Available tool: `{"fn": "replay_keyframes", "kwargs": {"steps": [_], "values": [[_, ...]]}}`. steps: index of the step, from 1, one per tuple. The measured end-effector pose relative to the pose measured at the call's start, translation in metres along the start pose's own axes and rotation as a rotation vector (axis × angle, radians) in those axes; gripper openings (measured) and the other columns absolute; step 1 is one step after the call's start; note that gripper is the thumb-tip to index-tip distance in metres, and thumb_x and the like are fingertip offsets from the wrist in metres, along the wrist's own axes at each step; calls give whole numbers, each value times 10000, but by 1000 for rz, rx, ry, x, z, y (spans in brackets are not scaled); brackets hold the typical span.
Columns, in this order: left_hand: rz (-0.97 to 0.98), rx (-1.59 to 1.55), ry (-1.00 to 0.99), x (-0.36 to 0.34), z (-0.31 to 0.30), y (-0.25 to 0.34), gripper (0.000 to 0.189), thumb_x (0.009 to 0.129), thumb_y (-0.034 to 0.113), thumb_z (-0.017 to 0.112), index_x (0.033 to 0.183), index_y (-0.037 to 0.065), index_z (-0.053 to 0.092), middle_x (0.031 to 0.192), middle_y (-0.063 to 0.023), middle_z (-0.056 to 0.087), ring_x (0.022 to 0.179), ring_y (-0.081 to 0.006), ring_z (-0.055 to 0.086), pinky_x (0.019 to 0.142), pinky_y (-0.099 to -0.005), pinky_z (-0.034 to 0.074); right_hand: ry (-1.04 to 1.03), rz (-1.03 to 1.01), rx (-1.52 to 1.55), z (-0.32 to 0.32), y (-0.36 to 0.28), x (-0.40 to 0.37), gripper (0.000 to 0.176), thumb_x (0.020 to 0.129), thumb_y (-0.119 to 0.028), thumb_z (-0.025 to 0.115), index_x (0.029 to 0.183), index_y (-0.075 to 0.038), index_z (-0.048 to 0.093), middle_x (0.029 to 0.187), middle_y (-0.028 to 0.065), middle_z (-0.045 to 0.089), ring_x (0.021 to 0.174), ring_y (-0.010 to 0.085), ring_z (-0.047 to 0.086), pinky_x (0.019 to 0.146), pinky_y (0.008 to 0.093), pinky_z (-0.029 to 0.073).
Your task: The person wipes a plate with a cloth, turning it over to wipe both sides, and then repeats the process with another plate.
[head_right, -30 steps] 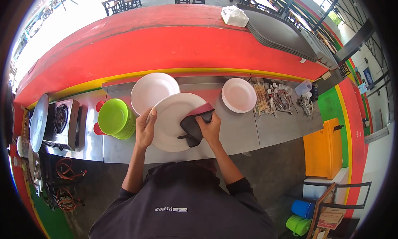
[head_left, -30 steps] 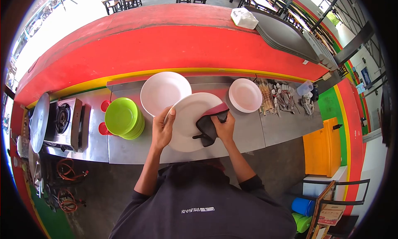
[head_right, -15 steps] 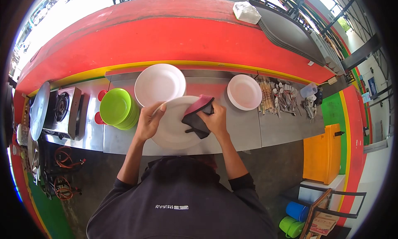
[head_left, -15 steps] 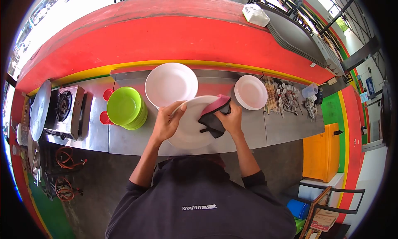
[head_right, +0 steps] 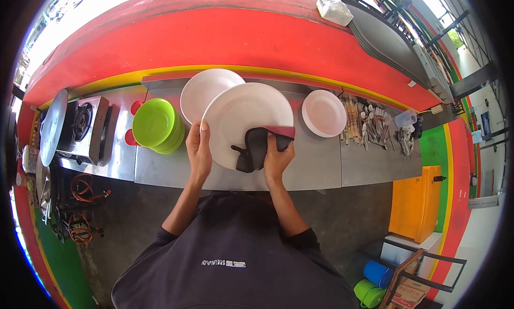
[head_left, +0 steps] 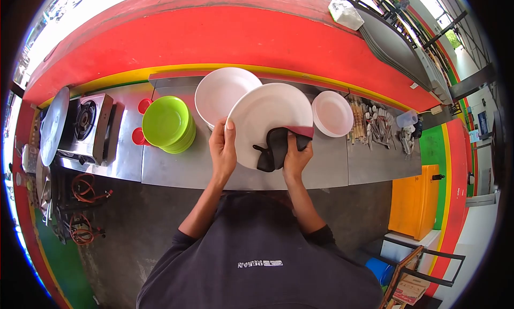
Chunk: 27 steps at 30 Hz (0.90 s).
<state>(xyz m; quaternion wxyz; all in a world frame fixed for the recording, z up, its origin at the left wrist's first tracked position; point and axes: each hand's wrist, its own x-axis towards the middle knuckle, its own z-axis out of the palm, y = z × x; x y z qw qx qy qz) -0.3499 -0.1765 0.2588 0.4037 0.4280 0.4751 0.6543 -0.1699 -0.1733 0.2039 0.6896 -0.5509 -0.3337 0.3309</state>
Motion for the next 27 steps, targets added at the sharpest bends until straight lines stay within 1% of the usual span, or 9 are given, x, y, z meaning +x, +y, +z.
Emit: {"fn": "replay_keyframes", "kwargs": {"steps": [6,9,12,15,19,22,24,25,27], "values": [[109,216,-384,27,-10,43,292,1035,224,553,1215,4,620,1024,-169,727,935,-223,684,812,-362,495,-316,-130,-219,-23,-12,14,318,793,-45,756,1084,37,661,929,69,712,860,124,651,781,297,521],[128,472,-590,33,-16,39,234,1024,191,556,1143,8,640,858,-182,694,760,-272,669,746,-332,508,-469,-220,-338,-26,-24,17,388,738,-53,792,1091,49,667,888,121,725,831,168,691,752,318,534],[165,571,-667,29,-14,44,172,988,156,593,1031,2,655,715,-216,626,660,-407,606,632,-392,492,-618,-324,-479,-25,-46,25,409,693,-74,819,1058,39,674,823,172,706,760,263,704,692,349,533],[285,570,-749,22,-7,39,136,964,135,616,964,2,644,681,-228,586,651,-442,567,585,-441,455,-814,-407,-646,-20,-62,28,397,663,-96,832,1011,17,676,771,195,670,708,353,667,642,384,516],[318,571,-811,19,-1,38,114,949,125,627,951,12,643,696,-238,588,661,-436,581,584,-456,453,-884,-455,-667,-13,-73,23,366,640,-111,841,948,-9,672,744,197,642,673,401,618,606,424,493],[300,588,-701,21,-9,44,107,950,123,625,961,20,654,676,-219,606,636,-428,574,577,-448,458,-817,-404,-696,-18,-69,30,397,676,-61,815,1049,4,697,825,169,705,719,251,696,660,348,523],[254,531,-574,24,-15,39,112,955,116,621,965,9,655,641,-214,586,576,-411,547,553,-416,455,-625,-372,-490,-18,-61,30,403,694,-52,811,1072,10,686,843,153,711,766,245,705,717,347,533],[244,476,-467,23,-16,36,163,994,142,594,974,-8,654,551,-153,483,457,-269,451,493,-340,389,-529,-354,-387,-17,-57,29,406,704,-47,809,1084,13,680,852,144,715,790,242,710,746,347,538],[210,423,-296,21,-17,33,209,1020,176,569,974,-10,653,545,-100,394,476,-163,371,477,-312,326,-322,-297,-303,-16,-41,21,434,740,-38,793,1146,34,656,927,117,715,874,186,682,816,328,522]]}}
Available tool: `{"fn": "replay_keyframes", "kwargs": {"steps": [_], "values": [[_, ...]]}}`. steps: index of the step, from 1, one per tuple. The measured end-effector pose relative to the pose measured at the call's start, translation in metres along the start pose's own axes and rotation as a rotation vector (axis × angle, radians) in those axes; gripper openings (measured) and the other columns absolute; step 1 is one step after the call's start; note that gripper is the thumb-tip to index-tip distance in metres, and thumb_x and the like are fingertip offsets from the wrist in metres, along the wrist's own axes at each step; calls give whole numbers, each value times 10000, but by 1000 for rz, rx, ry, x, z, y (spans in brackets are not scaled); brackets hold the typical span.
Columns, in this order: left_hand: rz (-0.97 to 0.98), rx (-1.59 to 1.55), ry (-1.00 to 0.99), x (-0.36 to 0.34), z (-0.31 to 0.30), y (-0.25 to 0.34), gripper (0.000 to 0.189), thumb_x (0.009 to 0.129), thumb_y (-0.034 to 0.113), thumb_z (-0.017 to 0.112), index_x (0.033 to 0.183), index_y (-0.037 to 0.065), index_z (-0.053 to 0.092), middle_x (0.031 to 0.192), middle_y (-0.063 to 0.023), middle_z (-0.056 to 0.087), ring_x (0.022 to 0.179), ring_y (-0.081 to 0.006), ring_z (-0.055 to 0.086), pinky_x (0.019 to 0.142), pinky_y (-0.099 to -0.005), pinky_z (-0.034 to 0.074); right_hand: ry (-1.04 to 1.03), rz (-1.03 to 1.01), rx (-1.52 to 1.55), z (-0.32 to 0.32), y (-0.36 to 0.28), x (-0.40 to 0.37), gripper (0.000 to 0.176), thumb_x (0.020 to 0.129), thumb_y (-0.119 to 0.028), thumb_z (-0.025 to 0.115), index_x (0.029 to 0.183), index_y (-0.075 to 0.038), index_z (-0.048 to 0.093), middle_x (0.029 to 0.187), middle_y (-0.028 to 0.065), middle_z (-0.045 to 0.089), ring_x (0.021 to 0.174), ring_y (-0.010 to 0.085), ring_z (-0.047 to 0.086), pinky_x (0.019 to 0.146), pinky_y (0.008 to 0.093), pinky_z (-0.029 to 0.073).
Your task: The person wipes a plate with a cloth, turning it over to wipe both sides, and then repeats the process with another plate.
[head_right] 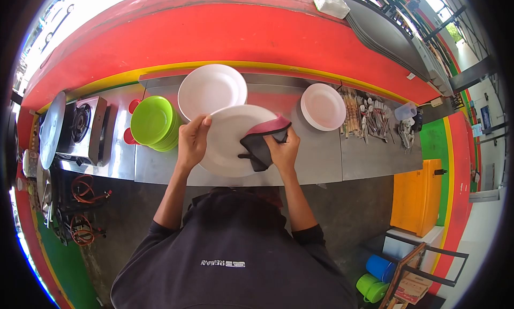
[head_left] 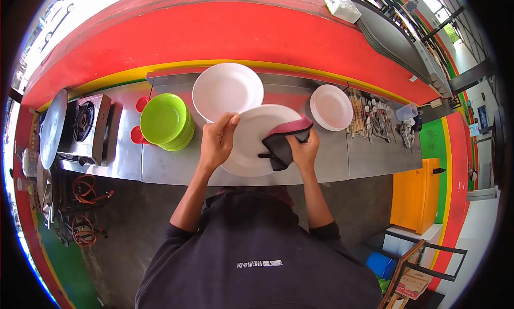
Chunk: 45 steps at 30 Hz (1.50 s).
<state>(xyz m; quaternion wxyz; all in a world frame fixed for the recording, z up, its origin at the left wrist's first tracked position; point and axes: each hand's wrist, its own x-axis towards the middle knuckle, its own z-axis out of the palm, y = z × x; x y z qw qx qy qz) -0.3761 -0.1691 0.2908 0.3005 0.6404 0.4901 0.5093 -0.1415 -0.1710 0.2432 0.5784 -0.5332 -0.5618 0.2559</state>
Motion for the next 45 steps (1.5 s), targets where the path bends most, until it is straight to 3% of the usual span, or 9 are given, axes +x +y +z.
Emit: {"fn": "replay_keyframes", "kwargs": {"steps": [5,8,17,23,27,33,34,40,45], "values": [[-84,-117,301,-20,22,-26,279,1049,231,538,982,-17,646,604,-12,354,585,-51,306,499,-267,250,233,143,97,14,13,-25,303,819,-22,744,1096,45,641,979,71,692,911,138,627,849,313,499],[-156,-148,154,-13,15,-30,274,1043,233,550,1009,-23,640,623,-26,483,619,-41,413,533,-266,326,200,164,78,10,22,-29,241,828,-20,741,1041,37,643,934,52,688,859,132,620,807,305,505],[55,126,-436,16,-2,-4,186,983,165,599,1088,20,648,822,-215,683,766,-412,659,710,-444,503,-285,40,-107,-3,3,-12,429,724,-34,808,1123,48,672,975,169,742,915,211,725,804,324,548],[160,257,-627,7,18,8,118,933,135,629,990,34,655,718,-214,640,723,-431,629,646,-486,480,-567,-145,-315,-7,-18,2,354,646,-67,831,959,-8,676,821,183,688,745,378,678,649,394,530],[231,173,-477,7,17,6,91,921,85,627,983,27,663,691,-206,630,648,-434,584,600,-451,479,-524,-162,-279,-11,-17,8,355,664,-51,815,992,-6,686,843,170,701,738,344,694,664,376,541],[-11,-3,-103,2,0,10,135,991,117,594,1014,5,665,627,-181,511,503,-209,491,527,-325,411,-12,-17,4,-10,8,-6,431,740,-30,776,1148,39,658,932,98,722,860,161,677,805,313,530],[44,-56,-1,0,5,4,202,1025,160,567,1033,-14,668,579,-95,430,537,-93,361,495,-280,320,78,4,55,-4,8,-12,389,794,-44,768,1149,51,643,980,79,701,912,142,639,844,302,504],[-149,-328,484,-32,55,-24,357,1079,290,474,875,9,558,721,90,365,673,-27,279,566,-226,229,478,187,231,40,16,-51,230,912,-44,692,1121,19,622,1040,54,666,933,130,612,842,292,495],[-229,-385,365,-36,57,-27,331,1081,291,464,946,4,560,751,60,407,711,-41,334,616,-219,297,407,281,296,28,29,-52,230,908,-39,694,1119,14,620,1034,47,664,918,113,604,831,276,491]]}}
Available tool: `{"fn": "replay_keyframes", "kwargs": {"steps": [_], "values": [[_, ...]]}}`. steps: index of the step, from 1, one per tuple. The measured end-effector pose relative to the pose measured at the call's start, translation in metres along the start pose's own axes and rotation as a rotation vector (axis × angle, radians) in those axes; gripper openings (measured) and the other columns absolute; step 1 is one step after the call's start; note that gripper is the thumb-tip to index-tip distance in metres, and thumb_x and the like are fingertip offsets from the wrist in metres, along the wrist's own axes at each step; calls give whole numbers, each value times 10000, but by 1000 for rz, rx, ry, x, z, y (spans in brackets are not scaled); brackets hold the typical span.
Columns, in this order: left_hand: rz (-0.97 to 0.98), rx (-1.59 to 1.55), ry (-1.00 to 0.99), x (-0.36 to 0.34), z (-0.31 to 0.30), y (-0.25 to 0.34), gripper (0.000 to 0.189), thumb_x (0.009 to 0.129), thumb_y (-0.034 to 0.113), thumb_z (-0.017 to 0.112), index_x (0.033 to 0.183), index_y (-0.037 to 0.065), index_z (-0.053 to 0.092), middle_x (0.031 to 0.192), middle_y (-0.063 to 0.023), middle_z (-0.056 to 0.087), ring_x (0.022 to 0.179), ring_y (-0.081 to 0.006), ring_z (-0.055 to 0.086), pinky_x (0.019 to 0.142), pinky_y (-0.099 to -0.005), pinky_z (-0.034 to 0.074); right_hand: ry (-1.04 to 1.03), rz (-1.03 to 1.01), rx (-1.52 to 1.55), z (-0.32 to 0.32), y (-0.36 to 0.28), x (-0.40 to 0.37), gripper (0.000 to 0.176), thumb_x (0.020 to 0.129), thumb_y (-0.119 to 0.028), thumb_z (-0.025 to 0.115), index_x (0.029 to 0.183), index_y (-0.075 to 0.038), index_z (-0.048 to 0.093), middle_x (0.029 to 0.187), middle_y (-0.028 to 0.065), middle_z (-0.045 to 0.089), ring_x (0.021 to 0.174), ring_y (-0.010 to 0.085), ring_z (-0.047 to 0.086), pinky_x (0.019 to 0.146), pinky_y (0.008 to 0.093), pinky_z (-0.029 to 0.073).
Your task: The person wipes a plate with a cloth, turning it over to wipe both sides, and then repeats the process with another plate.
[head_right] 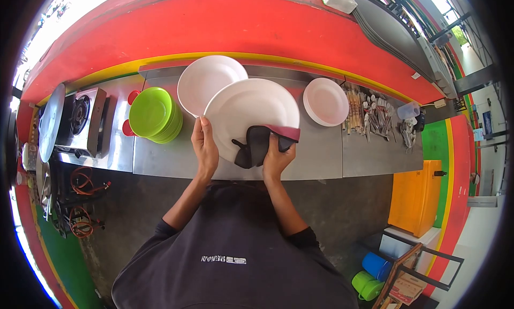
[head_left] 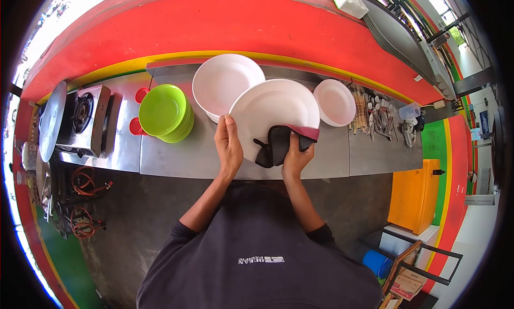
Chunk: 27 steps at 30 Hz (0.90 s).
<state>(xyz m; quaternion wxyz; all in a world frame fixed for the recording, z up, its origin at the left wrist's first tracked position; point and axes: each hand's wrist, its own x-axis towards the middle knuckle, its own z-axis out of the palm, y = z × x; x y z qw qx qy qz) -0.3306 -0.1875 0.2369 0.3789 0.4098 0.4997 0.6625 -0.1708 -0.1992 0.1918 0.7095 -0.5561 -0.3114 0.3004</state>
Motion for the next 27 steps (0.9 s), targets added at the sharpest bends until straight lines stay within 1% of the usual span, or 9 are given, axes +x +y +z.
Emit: {"fn": "replay_keyframes", "kwargs": {"steps": [4,5,8,11,14,15,20,24,27], "values": [[106,180,-253,31,-10,33,333,1080,274,460,1122,-17,617,825,17,571,793,-72,471,721,-242,422,-146,-1,-65,-15,-4,13,256,864,-40,724,1091,36,633,975,45,680,874,131,617,822,296,491],[117,127,-341,38,-15,34,320,1064,247,497,1227,0,618,877,-75,677,825,-100,547,781,-277,472,-207,-31,-115,-18,-6,16,263,845,-41,735,1080,34,640,961,48,683,871,132,619,815,300,495],[152,316,-465,48,-26,39,259,1033,212,555,1189,24,641,763,-138,665,681,-142,573,692,-302,484,-375,-105,-243,-25,-14,30,286,788,-42,766,1045,28,662,918,68,697,855,147,640,791,313,512],[196,418,-575,45,-28,42,219,984,167,614,1164,52,664,703,-187,642,587,-275,623,625,-352,498,-579,-211,-363,-21,-30,47,311,736,-42,785,1023,21,682,883,113,712,828,204,687,760,333,532],[373,495,-803,30,-19,39,208,950,144,637,1137,64,681,731,-201,662,639,-375,639,610,-409,501,-869,-382,-533,-11,-60,52,342,704,-41,793,1030,1,698,875,153,709,811,283,712,725,353,542],[291,507,-906,27,-16,42,219,917,54,636,1127,5,674,866,-204,707,790,-382,688,696,-434,532,-930,-401,-572,-6,-66,48,355,697,-43,796,1037,-8,702,876,161,705,809,306,710,716,358,542],[299,432,-752,29,-23,44,244,926,58,636,1160,0,675,783,-188,686,695,-273,694,661,-353,520,-880,-396,-537,2,-70,47,351,700,-63,807,1036,-21,716,870,157,708,764,273,709,691,349,540],[234,390,-420,34,-34,51,219,991,129,606,1151,2,684,767,-146,702,609,-123,586,605,-282,465,-575,-258,-269,1,-43,47,268,785,-50,766,1035,6,688,910,93,719,808,155,672,736,305,524],[151,163,-89,29,-29,31,285,1044,189,548,1172,-40,659,755,4,625,699,-48,492,628,-224,408,-374,-47,-92,4,-19,32,207,869,-55,711,1053,6,640,946,36,685,866,124,624,811,279,497]]}}
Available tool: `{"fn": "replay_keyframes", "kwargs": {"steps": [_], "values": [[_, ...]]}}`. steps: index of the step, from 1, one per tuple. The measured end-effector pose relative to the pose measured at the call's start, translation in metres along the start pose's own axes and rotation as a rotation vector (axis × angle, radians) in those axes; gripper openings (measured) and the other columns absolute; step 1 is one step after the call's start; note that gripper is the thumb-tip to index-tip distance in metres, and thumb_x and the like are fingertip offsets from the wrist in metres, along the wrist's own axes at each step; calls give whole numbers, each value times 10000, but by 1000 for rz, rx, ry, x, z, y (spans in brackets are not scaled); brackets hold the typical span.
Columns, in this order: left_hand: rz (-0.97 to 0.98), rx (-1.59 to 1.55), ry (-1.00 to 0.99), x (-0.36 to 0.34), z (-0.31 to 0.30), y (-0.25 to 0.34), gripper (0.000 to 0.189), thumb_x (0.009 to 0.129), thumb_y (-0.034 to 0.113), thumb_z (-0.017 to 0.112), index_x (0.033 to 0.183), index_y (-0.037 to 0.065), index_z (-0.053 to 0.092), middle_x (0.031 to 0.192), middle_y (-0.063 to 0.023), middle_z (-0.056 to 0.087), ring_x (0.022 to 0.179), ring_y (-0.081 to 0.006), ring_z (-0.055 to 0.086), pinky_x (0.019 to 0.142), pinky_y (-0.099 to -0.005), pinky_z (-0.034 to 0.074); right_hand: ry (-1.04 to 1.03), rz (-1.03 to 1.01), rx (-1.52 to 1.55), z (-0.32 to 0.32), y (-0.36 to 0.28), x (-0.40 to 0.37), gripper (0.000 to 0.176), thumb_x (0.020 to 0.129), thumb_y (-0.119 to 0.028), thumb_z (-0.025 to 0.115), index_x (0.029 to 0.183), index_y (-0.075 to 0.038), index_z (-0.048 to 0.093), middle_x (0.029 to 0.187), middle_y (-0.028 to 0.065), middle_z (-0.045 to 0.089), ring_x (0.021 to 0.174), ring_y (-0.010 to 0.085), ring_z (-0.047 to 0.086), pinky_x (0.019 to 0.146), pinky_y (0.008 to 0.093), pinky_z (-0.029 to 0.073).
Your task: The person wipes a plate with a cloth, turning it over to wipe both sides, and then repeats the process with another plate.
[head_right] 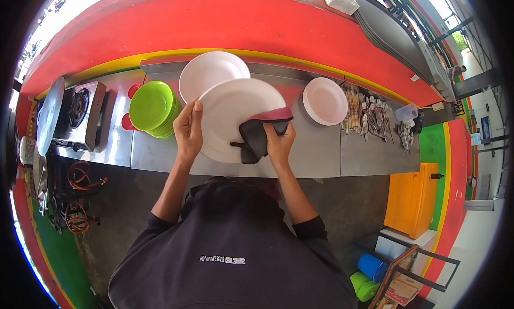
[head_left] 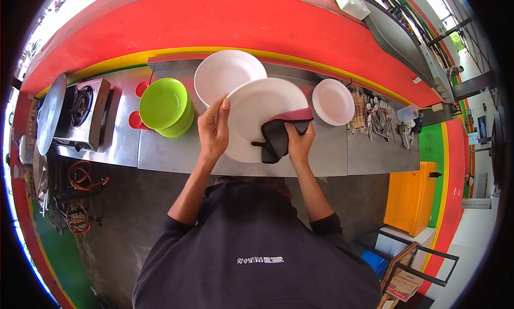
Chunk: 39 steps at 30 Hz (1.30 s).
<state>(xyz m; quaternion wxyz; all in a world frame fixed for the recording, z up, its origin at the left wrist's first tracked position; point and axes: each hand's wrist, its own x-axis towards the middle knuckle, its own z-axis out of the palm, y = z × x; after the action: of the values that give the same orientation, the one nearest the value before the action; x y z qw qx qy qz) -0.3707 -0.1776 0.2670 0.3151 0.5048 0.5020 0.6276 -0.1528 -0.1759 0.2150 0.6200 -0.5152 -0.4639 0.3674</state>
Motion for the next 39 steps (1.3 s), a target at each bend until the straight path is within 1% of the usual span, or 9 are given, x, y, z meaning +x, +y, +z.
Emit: {"fn": "replay_keyframes", "kwargs": {"steps": [4,7,10,16,19,20,29,35,39], "values": [[-68,-225,403,-27,39,-3,357,1084,264,460,1168,-45,619,826,47,477,748,-37,374,640,-212,320,219,174,283,34,0,-19,283,893,-104,728,1129,-6,605,1018,52,671,903,131,629,799,285,518],[-110,-298,543,-56,59,-7,352,1088,326,439,990,8,554,858,43,443,804,-51,376,722,-211,339,303,247,347,51,-9,-29,302,893,-112,726,1133,11,589,1018,59,664,910,139,623,829,286,501],[-144,-276,580,-67,64,-10,344,1092,333,423,1022,20,548,884,33,447,808,-58,374,730,-218,341,291,251,351,51,-6,-32,315,887,-106,738,1141,-2,583,1036,68,662,908,142,632,807,291,519],[-167,-70,80,-26,8,-8,375,1079,322,460,1104,-21,611,809,21,482,760,-69,414,684,-239,388,181,174,193,18,4,-18,265,848,-56,751,1070,-2,617,979,65,681,850,135,646,769,288,532],[-34,-3,-96,4,-4,13,355,1071,300,485,1127,-23,621,809,11,531,784,-79,463,712,-248,422,32,117,1,-4,5,-12,264,798,-34,764,1028,19,647,935,67,697,838,149,649,786,305,522],[-173,38,-257,7,-15,15,303,1062,266,511,1120,-12,614,819,-3,550,797,-79,465,720,-243,421,-14,85,-56,-8,3,-10,267,785,-37,771,1017,22,652,928,74,702,836,154,653,785,312,523],[-137,151,-526,2,-15,3,208,1034,195,558,1078,2,625,693,-57,492,698,-83,427,649,-260,417,-335,-107,-401,-22,-46,16,341,738,-58,788,1034,51,660,926,146,720,867,189,685,797,339,527],[-269,-82,-244,8,-14,-1,321,1049,280,543,1122,-11,656,818,-16,619,764,-63,487,668,-252,440,-164,-82,-193,-22,-26,12,283,840,-54,704,1098,49,647,967,99,703,908,164,652,846,322,504],[-499,-353,-131,11,-16,2,392,1055,333,514,1234,2,624,1016,-50,691,898,-105,625,820,-269,516,34,-30,191,-25,-7,6,225,914,-34,613,1123,46,641,1043,72,670,978,134,601,907,296,461]]}}
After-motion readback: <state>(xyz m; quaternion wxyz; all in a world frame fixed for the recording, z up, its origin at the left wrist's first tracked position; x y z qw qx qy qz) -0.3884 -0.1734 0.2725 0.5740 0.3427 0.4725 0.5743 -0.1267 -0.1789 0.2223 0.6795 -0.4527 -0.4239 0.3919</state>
